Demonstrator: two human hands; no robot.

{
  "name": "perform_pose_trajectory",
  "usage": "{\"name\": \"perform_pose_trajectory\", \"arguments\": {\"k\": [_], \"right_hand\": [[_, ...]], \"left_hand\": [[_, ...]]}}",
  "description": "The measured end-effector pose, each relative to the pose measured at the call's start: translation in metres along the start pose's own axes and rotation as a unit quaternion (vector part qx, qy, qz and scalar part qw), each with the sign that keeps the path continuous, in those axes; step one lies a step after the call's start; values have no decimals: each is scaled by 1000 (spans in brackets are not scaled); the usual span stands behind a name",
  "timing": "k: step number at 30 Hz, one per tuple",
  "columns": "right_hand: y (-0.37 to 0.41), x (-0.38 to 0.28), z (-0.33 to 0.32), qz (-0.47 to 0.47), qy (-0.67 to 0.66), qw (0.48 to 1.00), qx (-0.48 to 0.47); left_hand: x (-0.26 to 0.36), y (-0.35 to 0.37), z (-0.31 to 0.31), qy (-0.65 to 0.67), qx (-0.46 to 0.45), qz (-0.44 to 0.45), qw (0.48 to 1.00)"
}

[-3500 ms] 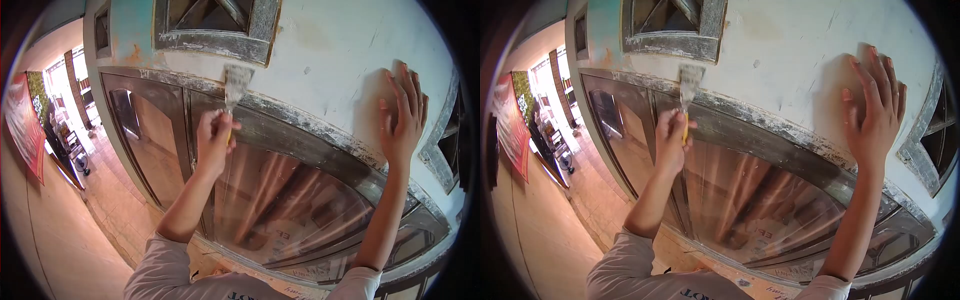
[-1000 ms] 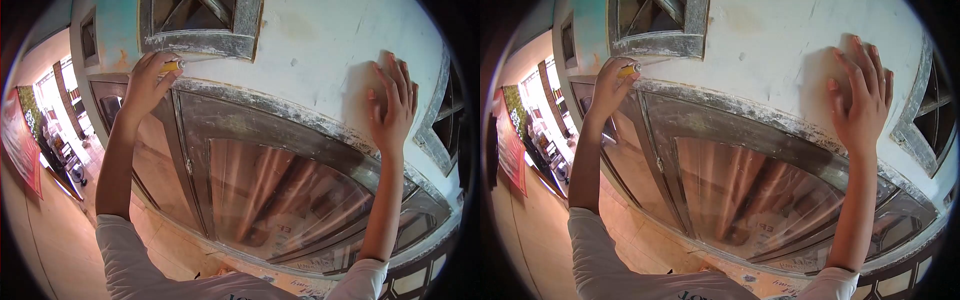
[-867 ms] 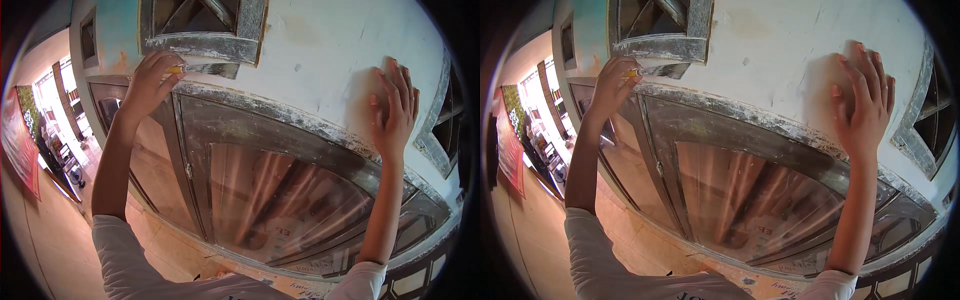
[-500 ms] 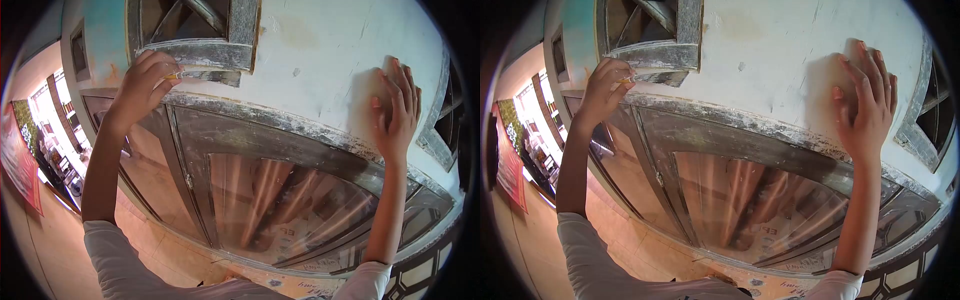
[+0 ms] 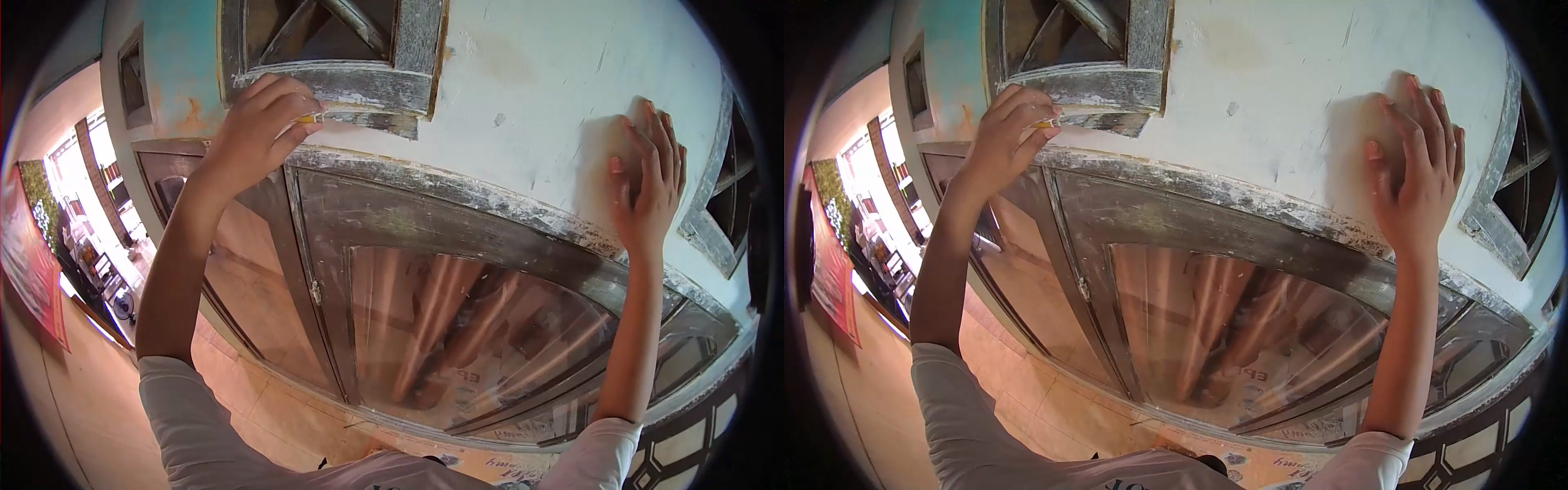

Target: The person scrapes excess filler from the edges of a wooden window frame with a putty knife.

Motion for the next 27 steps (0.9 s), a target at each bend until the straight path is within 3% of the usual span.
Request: {"name": "perform_pose_trajectory", "arguments": {"k": [8,20,27], "right_hand": [[1,-1,-1,-3,-1,1000,-5],[0,-1,-1,-9,-11,1000,-2],[2,0,-3,-12,-18,1000,-4]], "left_hand": [[-6,11,8,41,10,-63,997],[13,14,13,12,53,9,999],[10,4,8,3,46,-22,999]]}}
Point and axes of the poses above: each hand's wrist, its own y-axis away from the middle knuckle, its own z-axis out of the palm, x = y × z, the point moved 9 cm from there along -y, towards the middle knuckle, and after that the axes turned 2 degrees about -y, right-handed, at the moved point
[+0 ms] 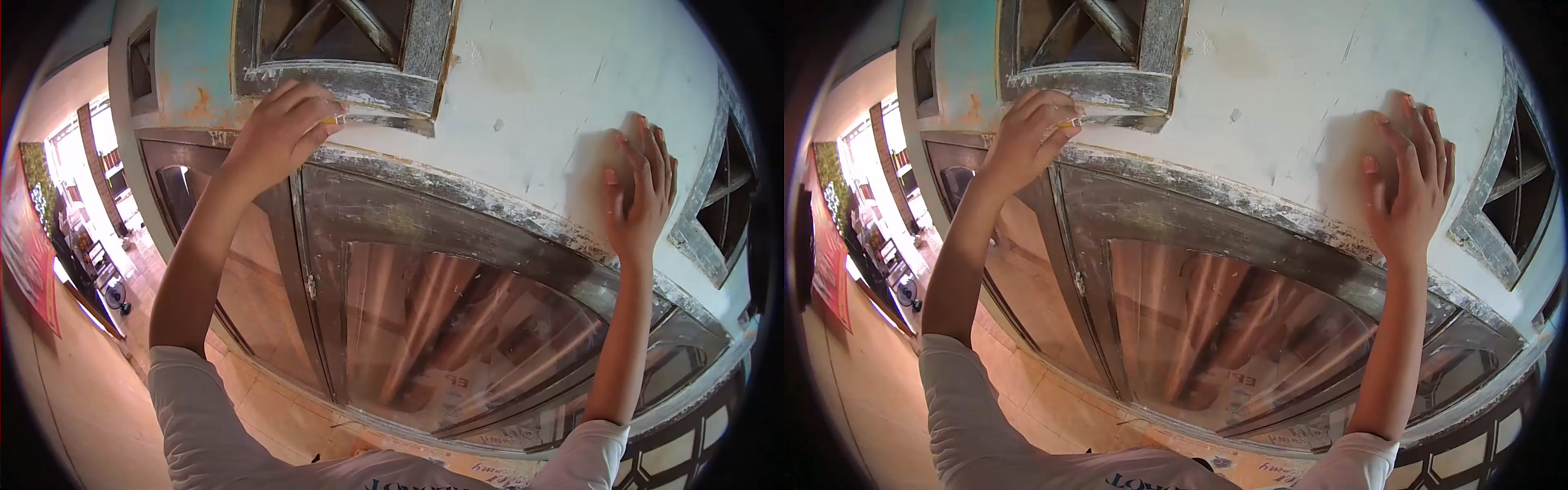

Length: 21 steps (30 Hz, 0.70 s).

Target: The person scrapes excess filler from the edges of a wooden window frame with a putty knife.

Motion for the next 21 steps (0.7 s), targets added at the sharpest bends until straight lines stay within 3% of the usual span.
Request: {"name": "perform_pose_trajectory", "arguments": {"k": [1,3,4,6,7,9,10,12,13,15,17,19,20,21], "right_hand": [[0,0,0,-1,-2,1000,1],[1,4,-1,11,-15,1000,11],[1,5,-2,12,-17,1000,12],[1,6,-2,11,-18,1000,11],[2,6,-2,12,-21,1000,11],[1,5,-3,11,-27,999,15],[1,5,-4,9,-30,999,18],[2,5,-3,10,-29,999,14],[2,4,-4,7,-32,999,16],[2,5,-3,7,-35,999,12],[2,5,-3,0,-41,999,12],[1,5,-3,-5,-44,999,14],[2,6,-3,-11,-49,999,9],[3,7,-2,-13,-53,998,9]], "left_hand": [[8,3,-1,-2,0,-2,1000],[8,22,6,-6,-48,-163,985],[16,32,9,-8,-49,-163,985],[-6,81,38,167,-42,-392,904],[-1,96,47,164,-43,-393,904],[-5,139,67,288,29,-511,809],[1,146,69,285,31,-512,810],[11,179,85,432,113,-608,656],[16,186,85,430,117,-610,655],[28,190,88,545,183,-563,594],[34,184,85,548,196,-556,594],[36,177,76,464,199,-574,645],[36,179,78,461,200,-576,644],[37,184,89,455,155,-596,644]]}}
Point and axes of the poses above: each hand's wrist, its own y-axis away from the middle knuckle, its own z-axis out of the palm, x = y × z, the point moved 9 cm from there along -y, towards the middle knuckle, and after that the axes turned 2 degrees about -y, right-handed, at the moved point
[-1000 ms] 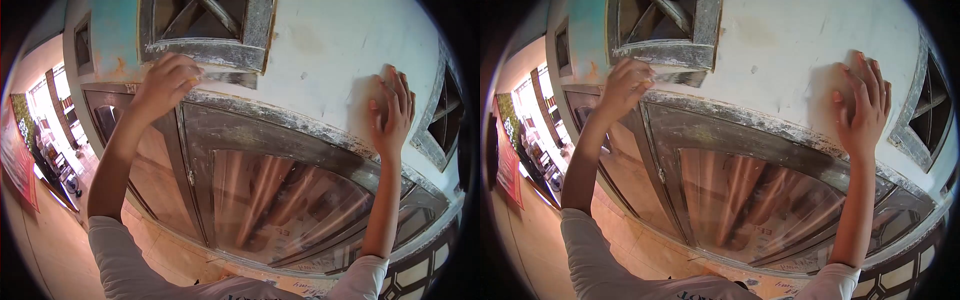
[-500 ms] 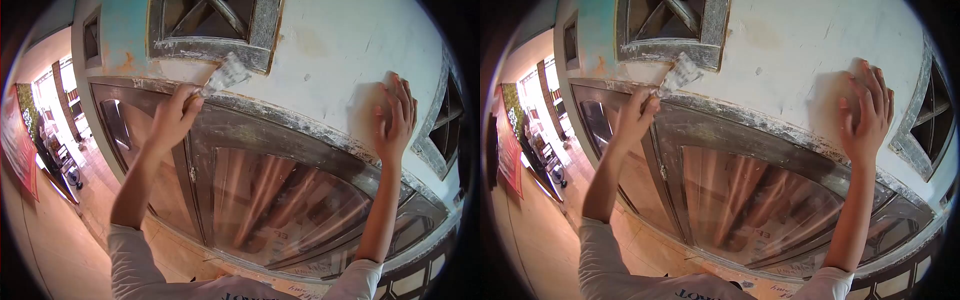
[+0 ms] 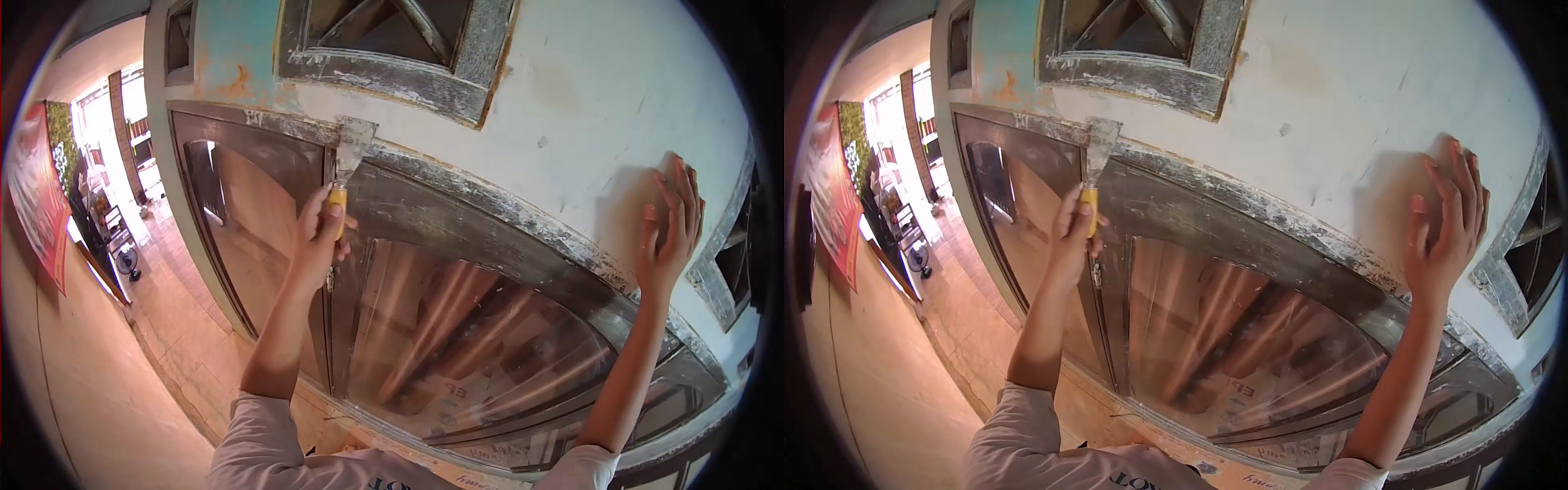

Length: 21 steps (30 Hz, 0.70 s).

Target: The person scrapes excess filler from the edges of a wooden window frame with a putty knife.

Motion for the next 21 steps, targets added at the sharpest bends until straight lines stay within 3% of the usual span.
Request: {"name": "perform_pose_trajectory", "arguments": {"k": [2,4,9,15,17,21], "right_hand": [[0,1,0,-8,5,1000,5],[0,1,0,-8,9,1000,7],[1,3,1,-18,12,1000,5],[-1,-3,4,-20,36,999,8],[-4,-12,11,-19,94,995,-26],[-28,-68,46,-20,87,989,-120]], "left_hand": [[-15,-1,4,-32,-13,-29,999],[-4,-3,-1,-96,53,33,993],[21,-19,-6,-79,14,21,997],[-2,-7,-7,-102,23,22,994],[6,-10,-14,-120,33,-14,992],[26,-24,-14,-69,31,-4,997]]}}
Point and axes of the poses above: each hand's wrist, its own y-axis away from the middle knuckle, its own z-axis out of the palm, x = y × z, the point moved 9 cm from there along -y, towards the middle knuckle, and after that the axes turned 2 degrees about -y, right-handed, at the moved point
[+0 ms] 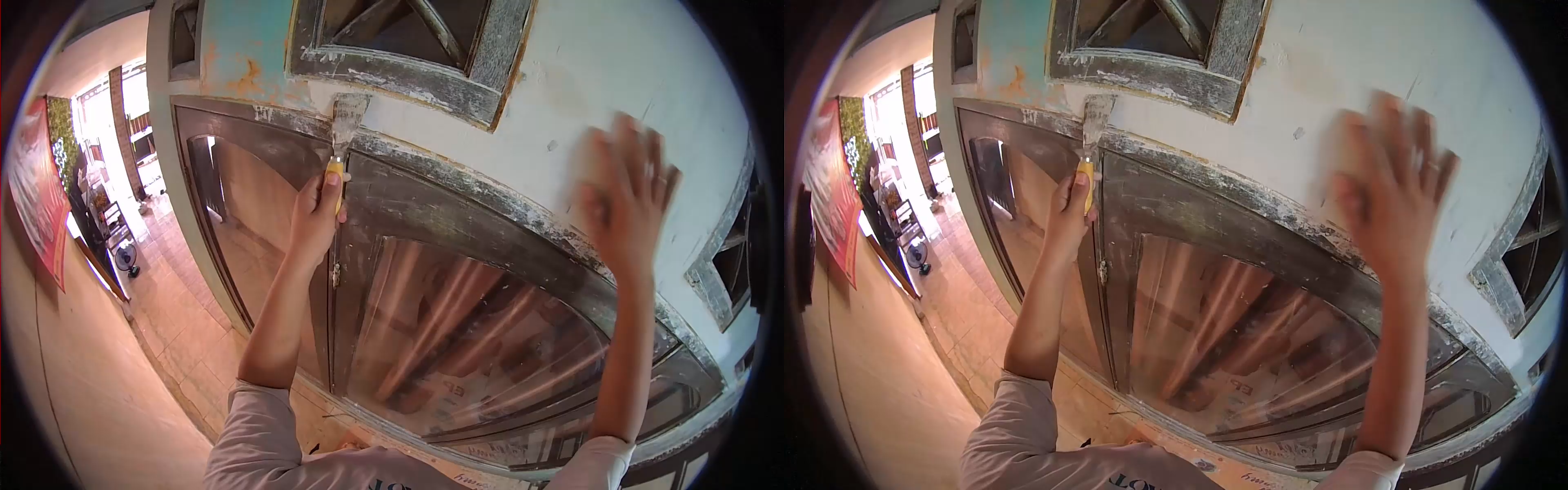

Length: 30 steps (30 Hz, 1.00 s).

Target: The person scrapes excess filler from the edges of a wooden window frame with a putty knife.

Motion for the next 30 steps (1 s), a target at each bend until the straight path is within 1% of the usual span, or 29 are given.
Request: {"name": "perform_pose_trajectory", "arguments": {"k": [1,3,4,5,6,7,9,11,13,15,16,17,18,19,20,23,24,25,27,29,30], "right_hand": [[-10,-25,8,-20,-21,999,-29],[-26,-77,16,-75,-80,994,-29],[-31,-95,19,-83,-96,992,-23],[-36,-111,22,-90,-111,990,-16],[-39,-118,22,-84,-114,990,18],[-41,-120,21,-86,-112,990,26],[-42,-120,23,-61,-128,990,15],[-43,-122,23,-62,-129,990,12],[-43,-120,23,-45,-116,992,-5],[-43,-120,25,-45,-125,991,1],[-42,-119,25,-40,-121,992,1],[-42,-117,25,-32,-116,993,2],[-43,-117,24,-29,-121,992,7],[-42,-117,25,-29,-122,992,6],[-42,-117,25,-28,-121,992,8],[-42,-117,24,-26,-120,992,8],[-42,-117,24,-25,-121,992,5],[-42,-116,24,-24,-123,992,6],[-42,-116,24,-28,-125,992,10],[-42,-116,25,-26,-125,992,12],[-42,-116,24,-29,-122,992,13]], "left_hand": [[-5,1,1,0,-1,2,1000],[-33,10,8,77,-18,-58,995],[-46,14,9,100,-44,-66,992],[-49,16,9,100,-44,-59,992],[-51,17,9,107,-46,-55,992],[-48,14,9,116,-47,-51,991],[-40,-2,1,106,-25,-34,993],[-27,-13,-5,81,-39,-20,996],[-33,-9,-4,71,-31,-29,997],[-50,3,0,63,-16,-64,996],[-56,5,3,64,-33,-66,995],[-57,0,1,60,-32,-66,996],[-57,-8,-6,59,-3,-53,997],[-53,-16,-13,59,27,-39,997],[-25,-16,-16,45,28,-28,998],[-2,-29,-23,30,32,-23,999],[-6,-27,-24,11,21,-5,1000],[-17,-21,-22,9,22,-5,1000],[-44,-8,-16,42,10,-56,997],[-36,-9,-16,54,-1,-56,997],[-28,-15,-20,49,10,-43,998]]}}
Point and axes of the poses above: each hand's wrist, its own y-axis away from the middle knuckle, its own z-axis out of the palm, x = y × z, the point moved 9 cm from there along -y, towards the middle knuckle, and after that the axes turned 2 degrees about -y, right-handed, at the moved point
